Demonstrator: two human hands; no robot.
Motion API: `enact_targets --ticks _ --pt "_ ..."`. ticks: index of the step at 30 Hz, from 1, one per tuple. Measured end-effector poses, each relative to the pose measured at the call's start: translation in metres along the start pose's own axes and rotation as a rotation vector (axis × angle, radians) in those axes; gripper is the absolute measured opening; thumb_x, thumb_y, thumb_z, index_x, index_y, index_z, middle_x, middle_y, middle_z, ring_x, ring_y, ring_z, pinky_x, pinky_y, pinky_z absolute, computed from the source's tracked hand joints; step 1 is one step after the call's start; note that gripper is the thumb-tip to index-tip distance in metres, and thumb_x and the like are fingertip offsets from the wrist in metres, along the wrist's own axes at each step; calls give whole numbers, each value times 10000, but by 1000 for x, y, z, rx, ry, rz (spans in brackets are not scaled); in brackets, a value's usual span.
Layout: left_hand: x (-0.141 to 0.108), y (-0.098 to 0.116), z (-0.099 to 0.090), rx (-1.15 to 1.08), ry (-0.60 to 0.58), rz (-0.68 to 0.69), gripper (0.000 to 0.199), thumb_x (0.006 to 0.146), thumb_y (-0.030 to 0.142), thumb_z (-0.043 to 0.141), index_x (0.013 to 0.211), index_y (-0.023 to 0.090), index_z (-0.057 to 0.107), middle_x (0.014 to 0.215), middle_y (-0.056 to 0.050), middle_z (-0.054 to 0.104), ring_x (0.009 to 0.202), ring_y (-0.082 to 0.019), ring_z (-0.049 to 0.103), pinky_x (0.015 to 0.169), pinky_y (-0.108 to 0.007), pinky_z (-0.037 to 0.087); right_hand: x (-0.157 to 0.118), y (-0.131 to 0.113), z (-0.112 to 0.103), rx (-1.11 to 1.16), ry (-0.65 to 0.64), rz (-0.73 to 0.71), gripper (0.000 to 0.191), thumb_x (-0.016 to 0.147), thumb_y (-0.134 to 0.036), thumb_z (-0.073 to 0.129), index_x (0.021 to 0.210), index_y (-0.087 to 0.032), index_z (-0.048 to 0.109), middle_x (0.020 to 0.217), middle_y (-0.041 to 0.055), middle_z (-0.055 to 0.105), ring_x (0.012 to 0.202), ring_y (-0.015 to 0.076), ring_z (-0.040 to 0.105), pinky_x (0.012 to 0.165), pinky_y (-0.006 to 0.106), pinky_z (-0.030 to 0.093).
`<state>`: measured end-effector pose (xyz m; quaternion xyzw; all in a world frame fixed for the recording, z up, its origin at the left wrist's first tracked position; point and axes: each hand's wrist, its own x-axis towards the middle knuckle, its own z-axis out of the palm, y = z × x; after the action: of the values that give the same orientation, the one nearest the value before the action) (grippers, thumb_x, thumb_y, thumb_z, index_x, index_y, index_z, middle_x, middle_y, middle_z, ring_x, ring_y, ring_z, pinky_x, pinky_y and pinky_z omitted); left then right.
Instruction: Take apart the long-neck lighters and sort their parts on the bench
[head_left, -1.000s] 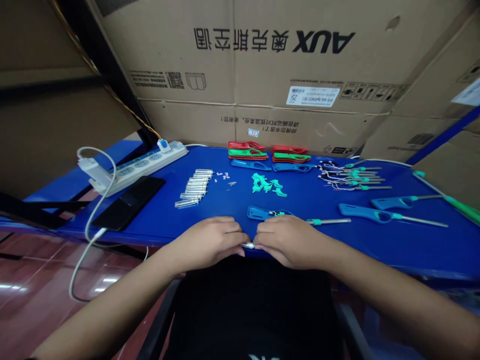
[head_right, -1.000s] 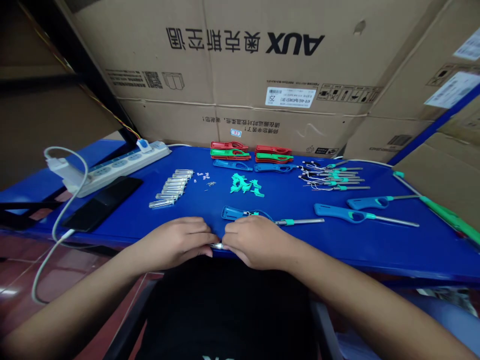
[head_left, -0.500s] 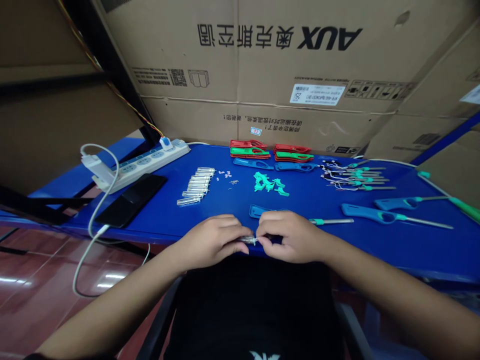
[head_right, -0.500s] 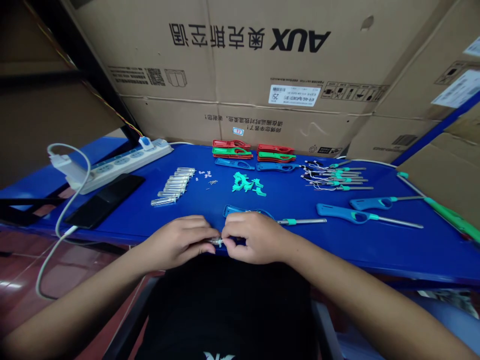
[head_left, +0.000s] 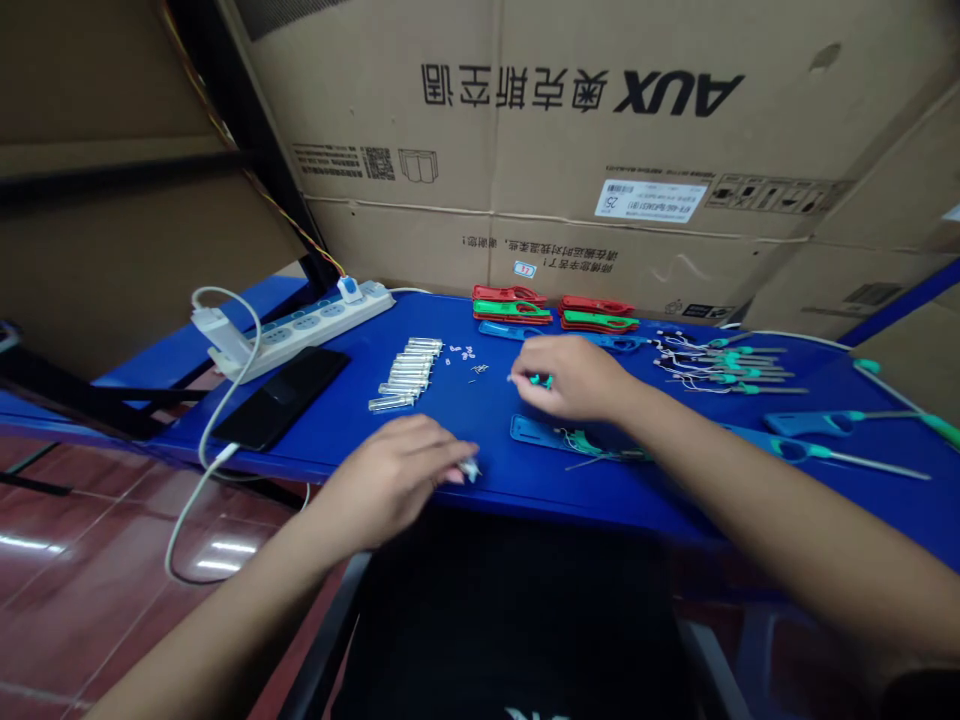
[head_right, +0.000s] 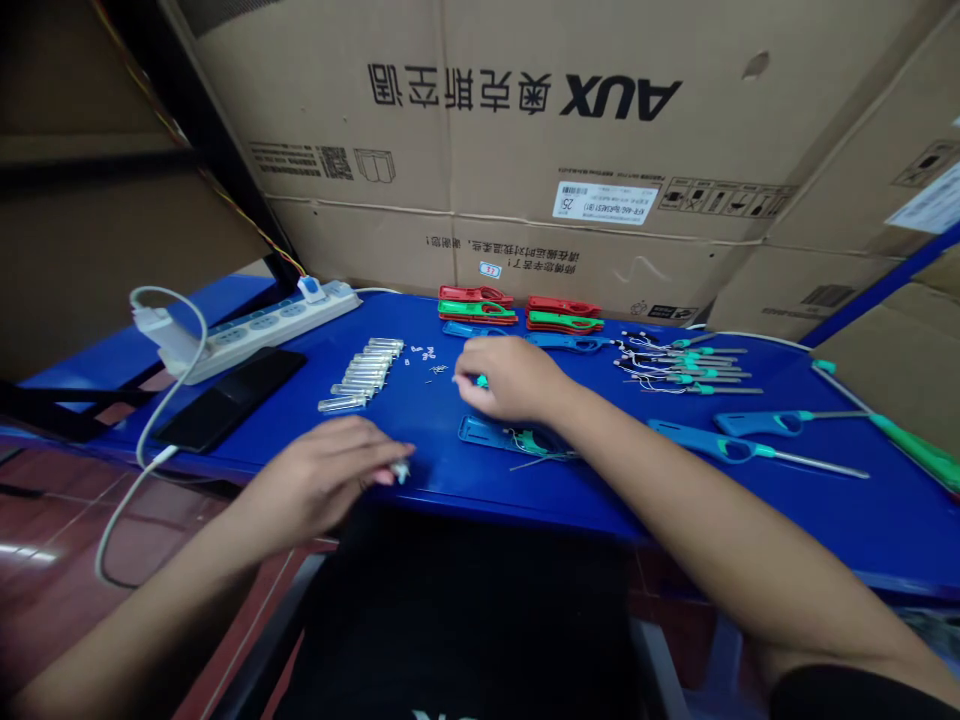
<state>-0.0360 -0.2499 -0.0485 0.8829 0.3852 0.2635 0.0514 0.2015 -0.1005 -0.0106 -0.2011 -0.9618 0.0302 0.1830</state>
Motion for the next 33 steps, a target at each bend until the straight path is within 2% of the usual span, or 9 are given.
enact_targets --ticks 3,8,11,14,17,21,25,29,33 --pt "-17 -22 -9 136 6 -156 263 992 297 552 1214 192 646 1013 -71 732 900 -210 677 827 -364 536 40 20 10 -92 -85 88 233 881 -236 522 852 -170 743 909 78 697 827 188 577 707 319 397" --pt "-31 -41 -19 206 0 -189 237 990 361 548 1029 205 721 1036 -87 710 956 -225 646 867 -387 532 89 27 44 -112 -189 127 201 826 -209 566 843 -168 762 922 85 698 810 194 573 650 315 363" --pt "-33 -44 -19 280 74 -264 260 962 414 576 1053 225 729 1150 -111 655 1083 -275 608 958 -456 507 101 25 52 -111 -180 154 245 808 -188 574 980 -169 747 1015 97 698 841 207 578 645 318 361" --pt "-37 -44 -14 374 157 -455 465 927 503 595 1292 216 624 1335 -155 554 1244 -343 533 1052 -527 459 97 24 45 -104 -155 169 421 804 -217 598 1217 -174 663 1064 91 692 863 214 587 652 321 375" --pt "-42 -41 -5 416 135 -556 600 992 503 465 1483 160 443 1521 -200 414 1394 -367 423 1133 -555 387 77 25 27 -83 -115 168 415 839 -275 589 1238 -177 644 1042 76 695 901 220 601 679 325 405" --pt "-45 -38 0 359 -138 -534 622 1053 481 265 1583 157 263 1646 -150 244 1523 -328 227 1203 -590 263 25 27 -4 -32 -3 139 362 882 -319 563 1205 -187 659 1017 70 700 885 212 623 740 343 456" --pt "-35 -44 -7 306 -304 -482 706 1035 559 245 1602 141 195 1650 -136 193 1538 -315 161 1229 -579 197 -38 31 -30 -76 32 128 349 904 -316 549 1206 -176 656 1001 86 715 892 226 651 823 386 483" --pt "-10 -60 -13 337 -315 -486 759 1015 602 240 1612 146 130 1663 -114 122 1546 -317 101 1241 -575 130 -90 41 -46 -163 79 186 330 914 -346 537 1182 -202 663 1011 89 733 951 266 674 871 437 481" --pt "29 -81 -8 385 -263 -616 772 1008 600 171 1615 129 96 1676 -89 14 1553 -303 8 1250 -539 98 -117 51 -49 -169 167 263 322 911 -355 535 1171 -222 669 971 75 732 890 264 680 828 435 505"
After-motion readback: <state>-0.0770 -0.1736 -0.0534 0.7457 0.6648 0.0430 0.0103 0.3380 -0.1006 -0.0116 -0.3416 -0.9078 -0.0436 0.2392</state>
